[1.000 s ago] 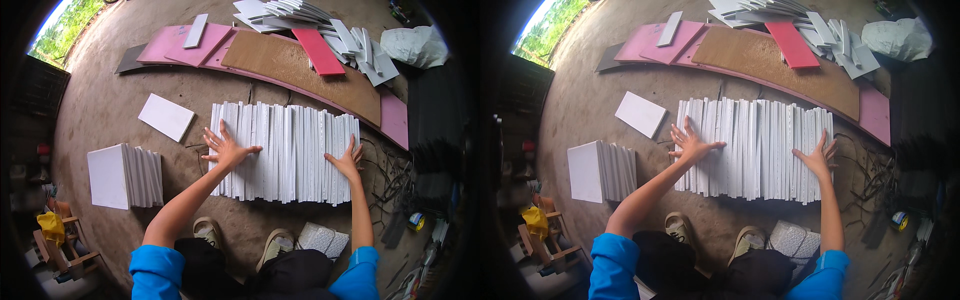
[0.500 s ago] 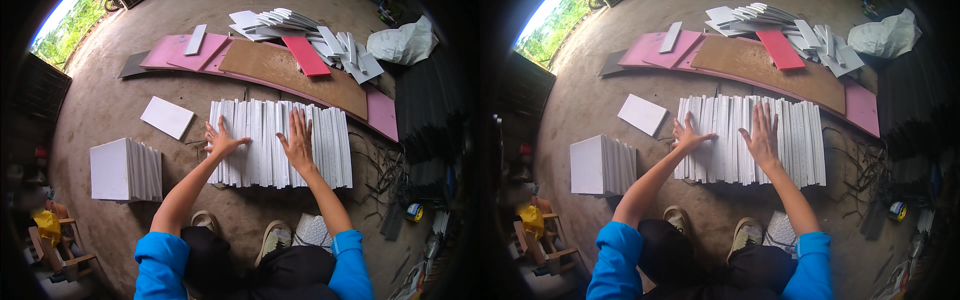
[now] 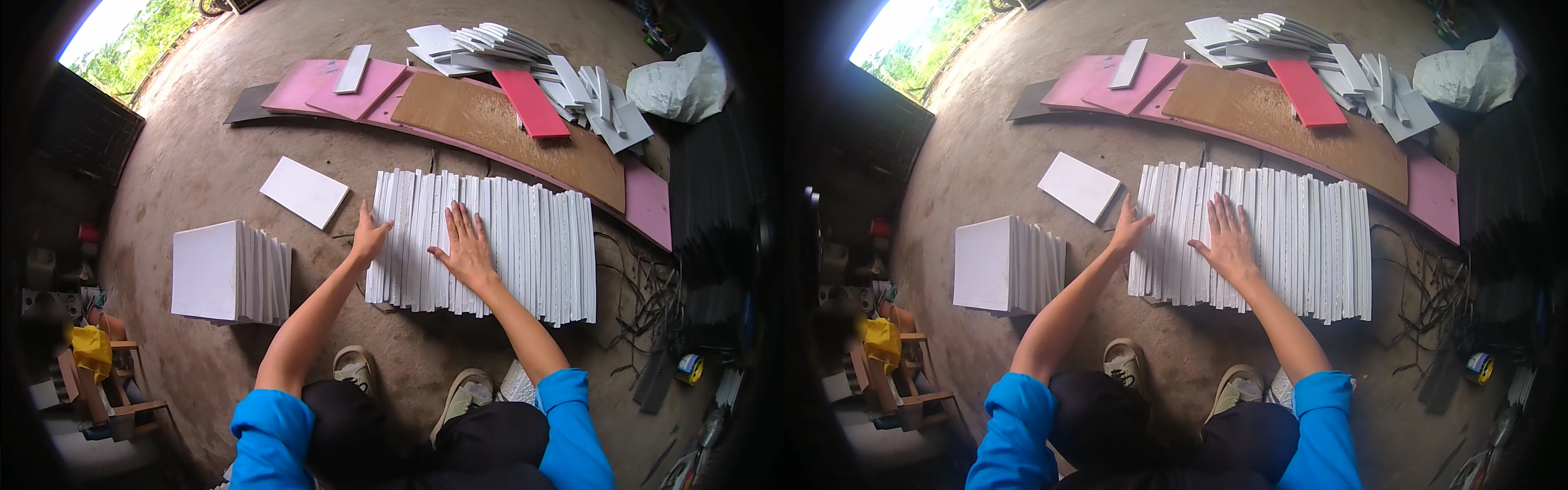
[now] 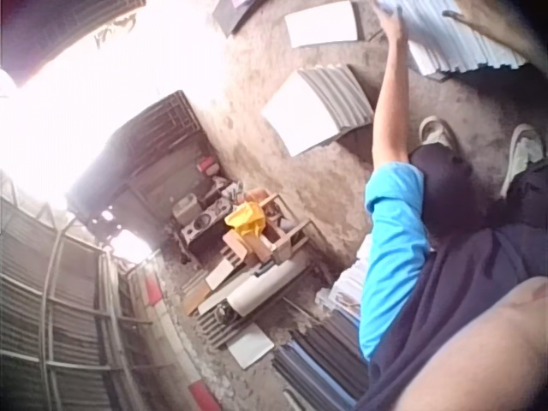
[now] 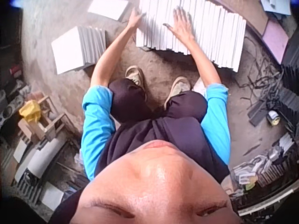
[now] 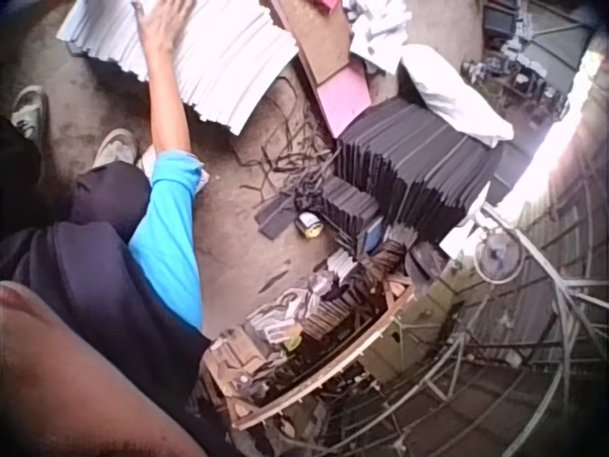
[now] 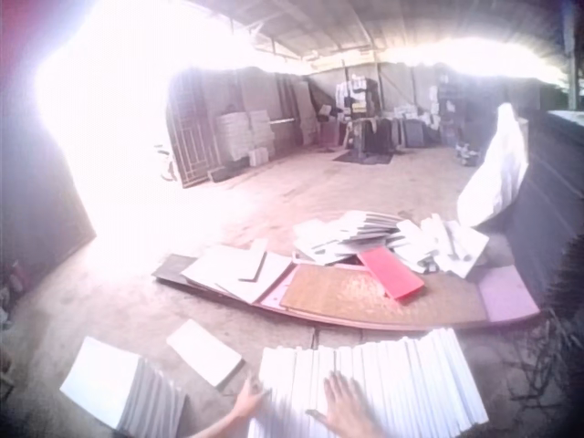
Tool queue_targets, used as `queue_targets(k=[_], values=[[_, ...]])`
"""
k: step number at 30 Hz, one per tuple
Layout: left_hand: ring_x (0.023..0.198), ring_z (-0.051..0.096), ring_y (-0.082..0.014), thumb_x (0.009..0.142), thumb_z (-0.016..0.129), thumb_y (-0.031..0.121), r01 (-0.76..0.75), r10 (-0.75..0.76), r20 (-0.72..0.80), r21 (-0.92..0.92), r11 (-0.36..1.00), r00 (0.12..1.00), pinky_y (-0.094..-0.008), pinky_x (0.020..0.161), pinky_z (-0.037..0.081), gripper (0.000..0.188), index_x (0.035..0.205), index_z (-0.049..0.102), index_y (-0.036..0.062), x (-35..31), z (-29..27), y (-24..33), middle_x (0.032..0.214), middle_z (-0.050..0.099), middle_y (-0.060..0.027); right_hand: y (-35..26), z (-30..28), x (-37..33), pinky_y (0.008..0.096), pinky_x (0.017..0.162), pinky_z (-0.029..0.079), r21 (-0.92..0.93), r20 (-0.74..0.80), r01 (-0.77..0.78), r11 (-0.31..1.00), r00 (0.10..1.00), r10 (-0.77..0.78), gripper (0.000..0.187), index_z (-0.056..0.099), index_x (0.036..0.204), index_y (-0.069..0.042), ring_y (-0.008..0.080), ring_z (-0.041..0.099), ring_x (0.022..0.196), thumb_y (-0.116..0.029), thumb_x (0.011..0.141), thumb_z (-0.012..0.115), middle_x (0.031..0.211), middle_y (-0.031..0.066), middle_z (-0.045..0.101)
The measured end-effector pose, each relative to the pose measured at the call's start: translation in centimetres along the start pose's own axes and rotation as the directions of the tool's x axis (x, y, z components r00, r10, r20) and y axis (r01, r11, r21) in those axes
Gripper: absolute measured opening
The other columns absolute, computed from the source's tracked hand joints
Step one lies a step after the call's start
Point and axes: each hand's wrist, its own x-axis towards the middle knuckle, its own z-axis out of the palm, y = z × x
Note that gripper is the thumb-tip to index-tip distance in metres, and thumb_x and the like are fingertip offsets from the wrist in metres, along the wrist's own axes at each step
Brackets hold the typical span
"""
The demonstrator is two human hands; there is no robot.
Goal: The person stacks white rectangular boards on the floor, aligns them, and then uses a black strap to bundle the stack. The person ties the strap and uses pliers to cut the excess.
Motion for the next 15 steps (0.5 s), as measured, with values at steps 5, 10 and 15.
queue_targets(k=[5, 10, 15], values=[[0.126, 0.030, -0.0301, 0.090, 0.040, 0.040, 0.084, -0.008, 0.279, -0.260, 0.962, 0.960, -0.0478, 0.102, 0.024, 0.062, 0.138, 0.021, 0.0068, 0.7, -2.4, -1.7, 0.142, 0.022, -0.0144, 0.1, 1.1, 0.5, 0.0426, 0.110, 0.002, 0.018, -0.114, -0.038, 0.999, 0.993, 0.040, 0.085, 0.012, 0.139, 0.000, 0.0238, 0.003, 0.136, -0.062, 0.084, 0.031, 0.146, 0.0134, 0.009], [0.131, 0.019, -0.0279, 0.087, 0.032, 0.056, 0.205, -0.097, 0.302, -0.351, 0.914, 0.948, -0.0492, 0.105, 0.016, 0.072, 0.140, 0.019, 0.0091, -0.6, -3.3, -0.4, 0.144, 0.018, -0.0117, -2.6, -0.6, 2.0, 0.0430, 0.110, 0.004, 0.030, -0.061, -0.065, 0.997, 0.996, 0.066, 0.084, 0.013, 0.138, 0.002, 0.0248, 0.004, 0.136, -0.059, 0.084, 0.034, 0.146, 0.0148, 0.010], [0.134, 0.010, -0.0252, 0.084, 0.033, 0.062, 0.203, -0.030, 0.340, -0.487, 0.850, 0.940, -0.0447, 0.108, 0.009, 0.079, 0.140, 0.015, 0.0094, -1.2, -3.0, -0.4, 0.146, 0.011, -0.0109, -7.1, -0.2, 3.3, 0.0422, 0.110, 0.005, 0.046, -0.114, 0.111, 0.993, 0.988, -0.106, 0.080, 0.014, 0.139, -0.001, 0.0231, 0.008, 0.136, -0.058, 0.085, 0.033, 0.146, 0.0130, 0.014]])
